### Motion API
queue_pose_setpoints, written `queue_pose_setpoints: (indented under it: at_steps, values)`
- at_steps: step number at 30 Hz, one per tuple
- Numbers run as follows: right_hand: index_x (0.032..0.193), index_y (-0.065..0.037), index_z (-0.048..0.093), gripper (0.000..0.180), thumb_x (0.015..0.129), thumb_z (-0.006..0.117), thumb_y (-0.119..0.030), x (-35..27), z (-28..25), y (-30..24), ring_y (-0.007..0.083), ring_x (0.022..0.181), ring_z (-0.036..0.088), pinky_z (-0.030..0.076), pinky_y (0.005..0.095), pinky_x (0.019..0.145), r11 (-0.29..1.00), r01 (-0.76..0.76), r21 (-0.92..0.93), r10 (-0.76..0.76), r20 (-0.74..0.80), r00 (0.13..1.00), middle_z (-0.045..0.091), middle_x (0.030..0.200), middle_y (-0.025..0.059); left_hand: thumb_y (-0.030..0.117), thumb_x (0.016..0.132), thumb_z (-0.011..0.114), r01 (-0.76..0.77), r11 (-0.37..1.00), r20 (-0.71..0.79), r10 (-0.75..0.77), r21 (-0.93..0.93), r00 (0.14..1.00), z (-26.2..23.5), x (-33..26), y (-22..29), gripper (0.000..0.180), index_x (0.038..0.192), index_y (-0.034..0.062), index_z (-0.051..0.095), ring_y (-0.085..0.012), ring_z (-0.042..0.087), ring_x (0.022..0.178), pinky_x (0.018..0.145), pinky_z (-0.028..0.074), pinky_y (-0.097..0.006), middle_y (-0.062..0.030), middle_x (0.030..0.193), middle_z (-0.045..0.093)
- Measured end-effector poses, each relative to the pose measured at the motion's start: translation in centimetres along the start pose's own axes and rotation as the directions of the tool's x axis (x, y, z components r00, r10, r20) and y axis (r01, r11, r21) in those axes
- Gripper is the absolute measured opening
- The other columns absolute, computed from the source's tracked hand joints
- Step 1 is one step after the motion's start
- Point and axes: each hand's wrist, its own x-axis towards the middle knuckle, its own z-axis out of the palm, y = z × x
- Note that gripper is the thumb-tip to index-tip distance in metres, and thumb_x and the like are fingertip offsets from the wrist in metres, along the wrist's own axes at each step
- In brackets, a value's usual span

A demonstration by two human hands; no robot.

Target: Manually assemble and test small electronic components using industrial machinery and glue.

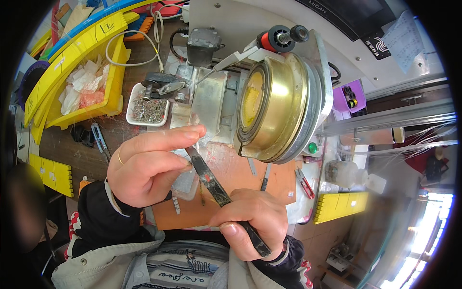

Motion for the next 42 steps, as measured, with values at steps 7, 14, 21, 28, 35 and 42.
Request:
queue_pose_setpoints:
  at_steps: [7, 14, 21, 28, 35, 42]
  values:
    - [0.094, -0.002, 0.064, 0.009, 0.097, 0.06, -0.01, 0.1, 0.8, 0.4, 0.0205, 0.058, 0.058, 0.046, 0.0324, 0.055, 1.0, -0.018, 0.013, 0.019, -0.049, 0.999, 0.07, 0.076, 0.0075, -0.01, 0.08, 0.073, -0.046, 0.999, -0.058, 0.047, 0.03, 0.997, 0.6, -0.2, -0.7, 0.024, 0.099, -0.0006, 0.062, -0.0353, 0.073, 0.104, 0.082, 0.062, -0.037, -0.0228, 0.12, 0.069]
    - [0.089, -0.003, 0.063, 0.014, 0.099, 0.058, -0.012, -0.6, 0.4, -0.1, 0.0175, 0.058, 0.059, 0.046, 0.0307, 0.055, 0.995, -0.054, 0.079, 0.059, -0.07, 0.996, 0.067, 0.071, 0.0071, -0.012, 0.08, 0.073, -0.014, 1.0, -0.014, 0.015, 0.016, 1.0, 0.4, -0.2, 0.0, 0.028, 0.101, 0.0014, 0.06, -0.0366, 0.073, 0.107, 0.086, 0.061, -0.039, -0.0231, 0.119, 0.069]
    - [0.086, -0.002, 0.063, 0.017, 0.098, 0.059, -0.012, 0.2, 1.1, -0.2, 0.0163, 0.059, 0.059, 0.045, 0.0291, 0.056, 0.994, -0.069, 0.089, 0.078, -0.096, 0.992, 0.067, 0.074, 0.0074, -0.012, 0.08, 0.073, -0.008, 0.999, -0.011, 0.008, 0.039, 1.0, 0.1, 0.0, 0.1, 0.027, 0.1, 0.0012, 0.061, -0.0368, 0.072, 0.107, 0.086, 0.061, -0.039, -0.023, 0.118, 0.069]
    - [0.086, -0.001, 0.062, 0.017, 0.098, 0.058, -0.012, -0.4, 0.8, -0.6, 0.0162, 0.06, 0.06, 0.046, 0.0292, 0.057, 0.982, -0.121, 0.148, 0.14, -0.125, 0.982, 0.065, 0.074, 0.0073, -0.012, 0.079, 0.073, 0.009, 1.0, -0.016, -0.009, 0.002, 1.0, 0.5, -0.1, 0.3, 0.027, 0.099, 0.001, 0.061, -0.0372, 0.072, 0.109, 0.086, 0.061, -0.039, -0.0228, 0.118, 0.07]
    - [0.084, -0.001, 0.063, 0.019, 0.098, 0.057, -0.013, -0.8, 1.0, -1.0, 0.0154, 0.057, 0.058, 0.044, 0.0291, 0.055, 0.992, -0.096, 0.081, 0.107, -0.142, 0.984, 0.064, 0.071, 0.0071, -0.012, 0.078, 0.074, -0.006, 1.0, -0.012, 0.006, 0.002, 1.0, 0.6, -0.4, 0.1, 0.029, 0.101, 0.0011, 0.061, -0.0368, 0.072, 0.109, 0.086, 0.061, -0.039, -0.024, 0.122, 0.069]
    - [0.086, -0.003, 0.064, 0.017, 0.097, 0.057, -0.013, -1.2, 0.5, -0.7, 0.0179, 0.055, 0.059, 0.046, 0.0315, 0.055, 1.0, -0.025, -0.019, 0.022, -0.141, 0.99, 0.063, 0.068, 0.0068, -0.012, 0.078, 0.075, -0.037, 0.999, -0.032, 0.037, 0.015, 0.999, 0.7, -0.3, 0.3, 0.03, 0.102, 0.0011, 0.062, -0.0351, 0.072, 0.109, 0.085, 0.061, -0.038, -0.023, 0.121, 0.069]
